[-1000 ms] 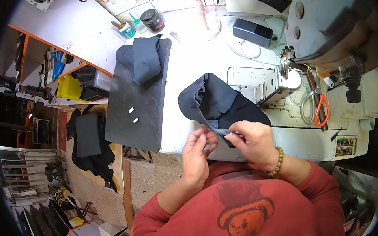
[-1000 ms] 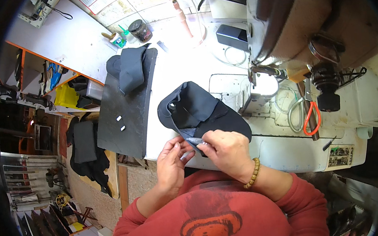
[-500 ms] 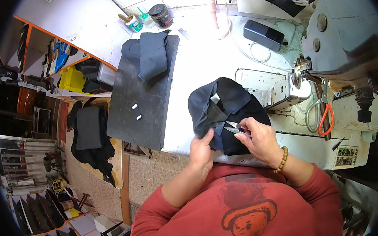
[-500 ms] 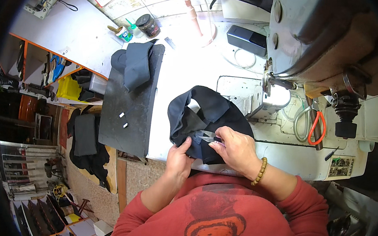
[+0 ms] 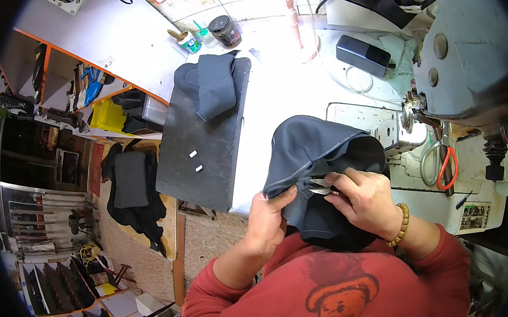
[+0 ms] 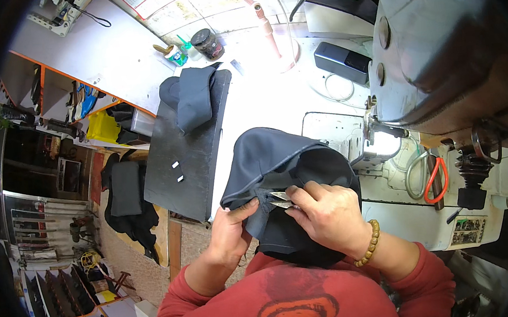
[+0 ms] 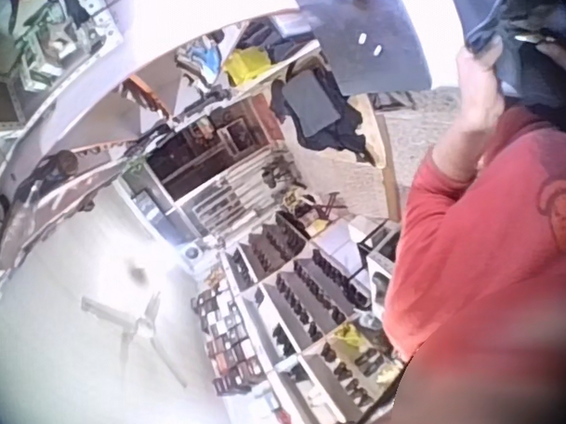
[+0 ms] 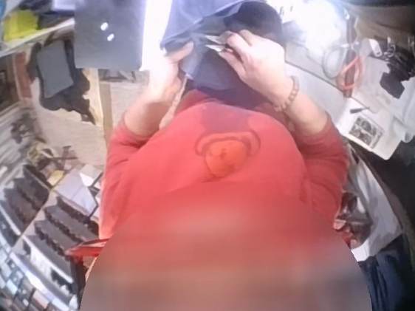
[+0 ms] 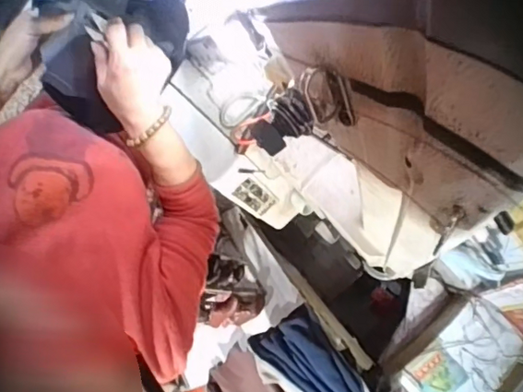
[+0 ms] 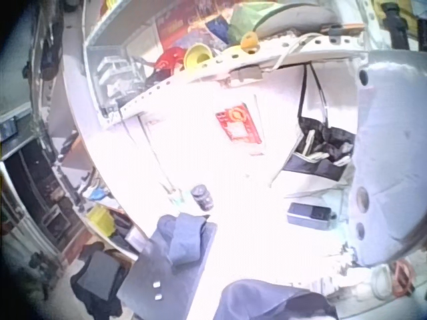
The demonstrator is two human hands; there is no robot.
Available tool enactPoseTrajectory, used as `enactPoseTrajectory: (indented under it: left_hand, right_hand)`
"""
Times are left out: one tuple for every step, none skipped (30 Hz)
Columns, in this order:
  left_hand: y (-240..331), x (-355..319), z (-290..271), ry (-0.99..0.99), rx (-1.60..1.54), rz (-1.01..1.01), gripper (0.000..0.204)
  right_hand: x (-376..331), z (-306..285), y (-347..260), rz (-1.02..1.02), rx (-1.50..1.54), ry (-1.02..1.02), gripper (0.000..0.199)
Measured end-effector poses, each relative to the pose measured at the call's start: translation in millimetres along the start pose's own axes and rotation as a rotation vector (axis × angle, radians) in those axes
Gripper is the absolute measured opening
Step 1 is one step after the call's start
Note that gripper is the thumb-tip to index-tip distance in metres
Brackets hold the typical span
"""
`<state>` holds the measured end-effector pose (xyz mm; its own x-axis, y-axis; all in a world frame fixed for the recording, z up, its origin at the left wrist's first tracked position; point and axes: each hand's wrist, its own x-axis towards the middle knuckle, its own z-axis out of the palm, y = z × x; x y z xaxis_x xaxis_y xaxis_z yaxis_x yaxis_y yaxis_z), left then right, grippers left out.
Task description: The person aligns a black leather piece, sews it on a sewing machine, then uses a seam ripper to remove stitches and trim excess material. The person repeats alignment and sewing steps on the same piece.
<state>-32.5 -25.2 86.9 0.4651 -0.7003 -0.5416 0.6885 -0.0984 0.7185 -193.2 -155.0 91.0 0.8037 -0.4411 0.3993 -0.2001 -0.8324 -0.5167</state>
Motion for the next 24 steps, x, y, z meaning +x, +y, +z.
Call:
enactPoseTrajectory:
  left_hand:
    - [1.1,-3.2,1.1,-0.014,-0.019,-0.01,0.025]
    - [1.8,-5.7,2.0,-0.009,-0.022,-0.005,0.026]
    - [2.1,-8.2,2.4,-0.005,-0.029,-0.001,0.026]
    - [2.5,-10.4,2.1,0.006,-0.035,-0.001,0.027]
    - [2.9,-12.1,1.5,0.014,-0.028,0.003,0.03]
    - [3.1,-13.3,0.6,-0.012,-0.033,0.027,0.031]
    - [2.9,-14.2,-0.2,-0.02,-0.035,0.043,0.031]
    - [2.6,-15.0,-1.0,-0.012,-0.035,0.047,0.032]
    - [2.7,-15.6,-1.9,-0.037,-0.044,0.063,0.032]
    - [2.5,-16.1,-2.5,-0.047,-0.05,0.068,0.032]
    - [2.3,-16.5,-3.0,-0.056,-0.056,0.072,0.032]
    - [2.1,-17.0,-3.3,-0.055,-0.058,0.075,0.032]
    - [1.7,-17.4,-3.3,-0.054,-0.06,0.076,0.032]
    - [1.6,-17.8,-3.5,-0.042,-0.06,0.073,0.032]
    - [1.1,-18.1,-3.4,-0.043,-0.068,0.06,0.031]
    - [0.5,-18.5,-3.4,-0.031,-0.074,0.044,0.031]
    - [0.0,-18.8,-3.7,-0.01,-0.079,0.022,0.031]
    - [-0.5,-19.2,-4.1,-0.022,-0.096,0.03,0.03]
    - [-1.1,-19.2,-4.8,-0.027,-0.11,0.031,0.03]
    - [-1.6,-18.8,-5.5,-0.032,-0.125,0.032,0.03]
    - [-2.7,-18.5,-6.3,-0.037,-0.127,0.027,0.03]
    - [-3.7,-18.3,-7.1,-0.041,-0.129,0.021,0.031]
    - [-4.4,-17.7,-8.1,-0.045,-0.131,0.015,0.031]
    - [-4.7,-17.0,-8.9,-0.047,-0.127,0.008,0.034]
  right_hand:
    - [1.2,0.1,-2.7,0.009,0.007,0.01,0.029]
    - [2.2,0.5,-5.0,0.022,0.018,0.016,0.029]
    - [3.1,1.2,-7.1,0.017,0.01,0.028,0.03]
    - [3.5,1.7,-8.9,0.017,0.005,0.038,0.03]
    - [3.9,2.1,-10.5,0.016,-0.001,0.049,0.03]
    - [4.1,2.1,-11.6,0.014,-0.003,0.047,0.031]
    - [4.3,2.1,-12.7,0.012,-0.006,0.045,0.031]
    - [4.4,1.7,-13.5,0.012,-0.009,0.037,0.032]
    - [4.6,1.2,-14.0,0.003,-0.008,0.042,0.032]
    - [4.8,0.7,-14.6,-0.003,-0.007,0.041,0.032]
    - [5.0,0.2,-15.0,-0.009,-0.004,0.038,0.031]
    - [5.1,0.1,-15.5,-0.014,-0.003,0.041,0.031]
    - [5.1,0.4,-16.0,-0.017,0.0,0.041,0.03]
    - [4.8,1.1,-16.6,-0.02,0.002,0.042,0.03]
    - [4.3,2.8,-17.5,-0.01,0.007,0.047,0.029]
    - [3.6,5.3,-18.7,-0.001,0.013,0.05,0.029]
    - [2.5,8.0,-19.3,0.017,0.016,0.035,0.028]
    - [1.0,10.4,-19.5,0.053,0.068,0.057,0.028]
    - [-0.9,13.3,-20.1,0.099,0.118,0.06,0.028]
    - [-2.9,15.9,-20.5,0.145,0.166,0.063,0.027]
    - [-4.7,18.0,-19.8,0.191,0.251,0.066,0.023]
    - [-6.2,19.2,-18.4,0.283,0.35,0.041,0.022]
    - [-7.9,19.3,-17.5,0.361,0.448,0.013,0.021]
    - [-8.8,18.8,-15.9,0.486,0.539,-0.024,0.02]
